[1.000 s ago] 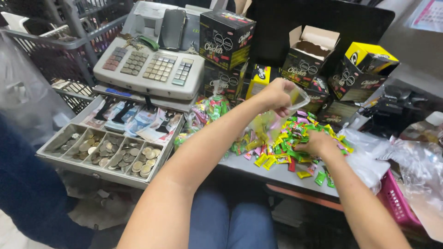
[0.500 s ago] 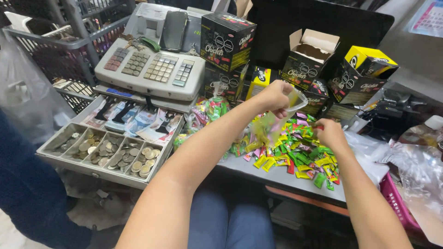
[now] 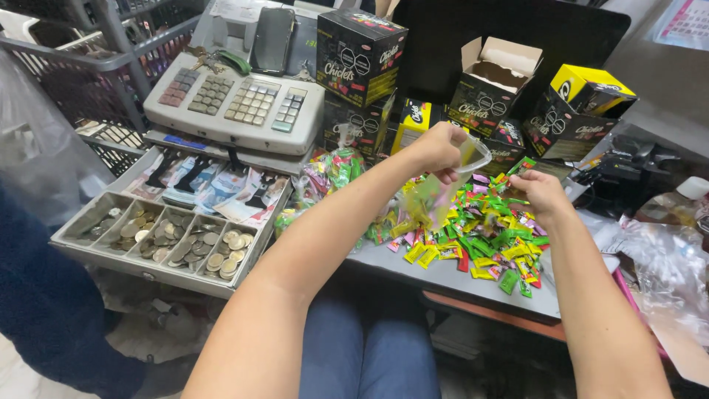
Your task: Bagging small individually wrapped candies into plastic bags at a checkout counter
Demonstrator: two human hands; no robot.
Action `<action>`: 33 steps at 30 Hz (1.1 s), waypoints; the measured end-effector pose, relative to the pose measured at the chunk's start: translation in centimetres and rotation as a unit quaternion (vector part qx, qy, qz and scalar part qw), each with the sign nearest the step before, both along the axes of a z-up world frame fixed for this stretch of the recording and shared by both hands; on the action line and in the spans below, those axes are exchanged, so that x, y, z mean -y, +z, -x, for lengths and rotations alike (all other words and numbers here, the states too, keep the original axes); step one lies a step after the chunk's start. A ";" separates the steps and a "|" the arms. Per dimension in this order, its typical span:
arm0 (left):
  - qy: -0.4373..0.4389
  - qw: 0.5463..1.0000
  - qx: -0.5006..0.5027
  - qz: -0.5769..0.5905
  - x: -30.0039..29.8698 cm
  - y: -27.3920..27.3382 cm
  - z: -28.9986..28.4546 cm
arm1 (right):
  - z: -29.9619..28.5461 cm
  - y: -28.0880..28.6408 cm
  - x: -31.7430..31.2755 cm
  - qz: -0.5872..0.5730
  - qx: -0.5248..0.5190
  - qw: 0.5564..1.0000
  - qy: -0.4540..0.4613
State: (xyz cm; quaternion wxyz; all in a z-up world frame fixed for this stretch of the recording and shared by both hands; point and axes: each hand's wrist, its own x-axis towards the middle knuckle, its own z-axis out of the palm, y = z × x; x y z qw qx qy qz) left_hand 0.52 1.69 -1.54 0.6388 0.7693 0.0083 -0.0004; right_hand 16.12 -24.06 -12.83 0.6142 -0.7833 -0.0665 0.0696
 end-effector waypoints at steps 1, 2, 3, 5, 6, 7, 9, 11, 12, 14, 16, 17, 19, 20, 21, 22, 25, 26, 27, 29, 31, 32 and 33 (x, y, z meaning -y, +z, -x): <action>0.002 1.000 0.000 0.001 0.0 0.0 0.1 | -1.4 -1.0 0.4 0.001 0.000 1.000 0.002; 0.001 1.000 0.002 0.001 -0.1 0.0 0.2 | -2.9 -2.1 0.8 -0.037 -0.002 0.999 0.010; 0.000 1.000 0.004 0.001 -0.1 0.1 0.2 | -4.4 -3.1 1.2 -0.077 -0.003 0.997 0.017; -0.001 1.000 0.005 0.003 -0.2 0.2 0.2 | -1.4 0.2 0.3 -0.105 0.000 0.994 0.031; -0.003 1.000 0.005 0.006 -0.3 0.1 0.2 | 0.1 1.8 -0.1 -0.132 0.002 0.990 0.043; -0.003 1.000 0.003 0.007 -0.1 0.7 0.5 | 2.1 4.2 -0.6 -0.131 0.000 0.990 0.042; -0.001 0.998 -0.052 -0.022 0.4 1.7 1.3 | 6.1 8.9 -1.8 -0.117 0.005 0.991 0.064; -0.010 0.998 -0.050 -0.023 0.6 1.7 1.2 | 7.7 11.1 -2.6 -0.102 0.023 0.991 0.085; -0.017 0.999 -0.044 -0.024 0.8 1.6 1.1 | 8.4 12.3 -3.0 -0.089 0.045 0.989 0.107; -0.017 0.998 -0.050 -0.027 1.1 2.0 1.3 | 9.1 13.1 -3.8 -0.065 0.071 0.987 0.129; -0.017 0.998 -0.054 -0.030 1.4 2.3 1.5 | 9.9 13.9 -4.5 -0.041 0.099 0.983 0.150; -0.018 0.998 -0.052 -0.027 1.5 2.4 1.7 | 10.4 14.4 -4.8 0.030 0.178 0.970 0.165; -0.020 0.998 -0.052 -0.024 1.6 2.4 1.5 | 9.8 14.3 -5.1 0.101 0.254 0.945 0.178; -0.022 0.999 -0.048 -0.009 1.6 2.2 1.2 | 8.8 13.8 -5.1 0.200 0.388 0.885 0.165; -0.024 0.999 -0.044 0.007 1.6 2.0 0.8 | 7.7 13.3 -5.0 0.294 0.508 0.796 0.148; -0.025 0.999 -0.044 0.007 1.6 1.8 0.6 | 8.3 13.3 -5.3 0.295 0.507 0.796 0.148; -0.036 0.999 -0.029 0.022 1.7 1.2 0.0 | 9.6 13.5 -6.0 0.403 0.531 0.732 0.145; -0.034 0.998 -0.040 0.020 1.8 1.2 0.0 | 9.7 13.4 -6.2 0.408 0.543 0.717 0.155; -0.033 0.998 -0.051 0.018 1.9 1.2 -0.1 | 9.8 13.4 -6.4 0.412 0.556 0.703 0.164; -0.036 0.998 -0.050 0.012 1.8 1.3 0.2 | 9.8 13.5 -6.4 0.397 0.563 0.706 0.165; -0.040 0.998 -0.050 0.007 1.6 1.4 0.5 | 9.9 13.9 -6.5 0.381 0.568 0.710 0.165; -0.049 0.997 -0.051 0.032 1.5 1.4 0.6 | 9.9 14.2 -6.5 0.353 0.571 0.723 0.161; -0.060 0.995 -0.054 0.057 1.5 1.2 0.8 | 10.1 14.4 -6.3 0.326 0.572 0.737 0.155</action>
